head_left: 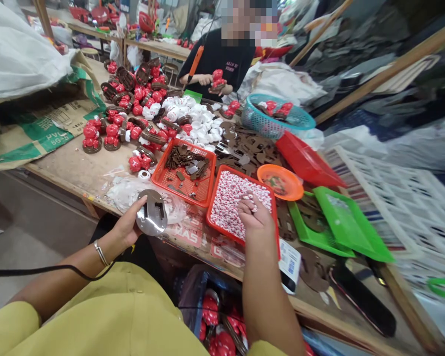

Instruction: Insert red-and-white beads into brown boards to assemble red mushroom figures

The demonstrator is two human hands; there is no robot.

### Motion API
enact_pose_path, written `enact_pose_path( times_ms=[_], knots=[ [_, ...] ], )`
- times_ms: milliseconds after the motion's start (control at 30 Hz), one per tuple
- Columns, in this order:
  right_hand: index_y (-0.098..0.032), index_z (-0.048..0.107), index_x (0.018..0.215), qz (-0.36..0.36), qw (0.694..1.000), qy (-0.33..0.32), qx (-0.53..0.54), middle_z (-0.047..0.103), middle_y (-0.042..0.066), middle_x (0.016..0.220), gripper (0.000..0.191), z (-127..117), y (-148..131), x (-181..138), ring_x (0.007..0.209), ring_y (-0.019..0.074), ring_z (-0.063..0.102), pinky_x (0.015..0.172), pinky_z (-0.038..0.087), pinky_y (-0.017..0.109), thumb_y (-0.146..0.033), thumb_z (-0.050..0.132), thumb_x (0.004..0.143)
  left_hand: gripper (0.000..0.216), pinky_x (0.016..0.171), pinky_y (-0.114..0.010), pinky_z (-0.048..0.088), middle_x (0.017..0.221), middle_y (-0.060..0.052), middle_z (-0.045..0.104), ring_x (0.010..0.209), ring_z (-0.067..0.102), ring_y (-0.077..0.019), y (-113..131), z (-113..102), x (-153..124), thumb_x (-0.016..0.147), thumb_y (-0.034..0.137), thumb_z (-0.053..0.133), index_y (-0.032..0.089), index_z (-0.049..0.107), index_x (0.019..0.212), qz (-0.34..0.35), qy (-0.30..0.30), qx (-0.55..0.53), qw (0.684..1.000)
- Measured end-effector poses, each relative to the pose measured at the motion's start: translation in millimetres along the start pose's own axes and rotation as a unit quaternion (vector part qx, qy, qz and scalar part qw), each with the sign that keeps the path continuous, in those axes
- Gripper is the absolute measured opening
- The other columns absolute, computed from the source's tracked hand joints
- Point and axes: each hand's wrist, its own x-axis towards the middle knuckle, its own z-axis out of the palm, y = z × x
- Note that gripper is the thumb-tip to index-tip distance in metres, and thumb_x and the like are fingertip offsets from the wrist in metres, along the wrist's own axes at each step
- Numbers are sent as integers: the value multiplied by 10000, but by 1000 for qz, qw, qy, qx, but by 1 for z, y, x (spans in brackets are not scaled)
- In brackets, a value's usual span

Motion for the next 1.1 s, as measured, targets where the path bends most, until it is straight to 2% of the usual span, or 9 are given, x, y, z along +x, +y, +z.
enact_pose_path(
  times_ms=[100, 167, 300, 400, 500, 600, 800, 1000, 1100],
  knots=[
    [-203, 516, 747, 41, 961, -117, 246, 425, -56, 635, 144, 44, -3, -31, 397, 38, 257, 342, 253, 125, -250, 564, 875, 391, 776, -316, 576, 977, -78, 735, 808, 708, -202, -6, 5, 7, 753, 327, 775, 161, 676, 1093, 3, -4, 1, 1000],
    [-200, 539, 769, 85, 929, -176, 315, 488, -36, 671, 107, 83, 0, -53, 403, 37, 278, 336, 246, 133, -255, 590, 846, 411, 801, -323, 571, 998, -75, 732, 831, 708, -203, -10, 8, 11, 739, 326, 787, 167, 664, 1097, 10, -2, -1, 1000],
    [-206, 584, 777, 110, 943, -212, 233, 540, -30, 666, 207, 152, 13, -89, 393, 50, 275, 341, 205, 186, -400, 656, 782, 419, 787, -311, 565, 997, -73, 729, 833, 705, -197, -12, 12, 15, 736, 312, 792, 173, 634, 1098, 51, 7, 0, 999],
    [-205, 659, 842, -7, 976, -212, 50, 575, -19, 683, 308, 179, 17, -106, 439, 74, 364, 418, 291, 226, -508, 643, 789, 424, 777, -287, 558, 987, -62, 729, 809, 701, -179, -7, 13, 14, 742, 302, 792, 183, 617, 1110, 80, 21, -10, 996],
    [-212, 697, 840, -174, 951, -214, -141, 634, 27, 761, 330, 188, 14, -115, 654, 162, 547, 638, 440, 302, -517, 571, 854, 383, 771, -262, 548, 974, -51, 730, 798, 698, -161, -1, 13, 14, 757, 278, 780, 184, 611, 1088, 97, 26, -35, 994],
    [-226, 691, 819, -253, 918, -206, -225, 654, 59, 808, 350, 190, 9, -117, 797, 219, 589, 782, 454, 363, -487, 480, 918, 375, 762, -252, 540, 971, -47, 729, 812, 696, -161, 1, 12, 15, 754, 274, 782, 187, 609, 1075, 100, 30, -48, 993],
    [-199, 713, 893, -211, 932, -211, -205, 683, 63, 861, 398, 188, 12, -111, 822, 214, 614, 782, 470, 343, -496, 453, 939, 394, 719, -258, 535, 970, -49, 728, 785, 688, -162, 1, 10, 19, 764, 293, 769, 189, 606, 1107, 93, 34, -50, 994],
    [-157, 704, 925, -75, 967, -233, -64, 617, 5, 705, 452, 187, 20, -102, 492, 89, 449, 475, 357, 223, -582, 577, 838, 347, 753, -271, 543, 935, -50, 730, 778, 683, -163, 2, 7, 21, 753, 259, 762, 164, 638, 1063, 91, 24, -88, 992],
    [-162, 707, 935, -70, 968, -239, -44, 614, -2, 694, 408, 178, 15, -98, 485, 82, 448, 478, 364, 217, -545, 642, 806, 338, 746, -277, 546, 927, -42, 729, 783, 681, -170, 4, 2, 23, 726, 256, 774, 161, 658, 1028, 96, 31, -99, 990]
  ],
)
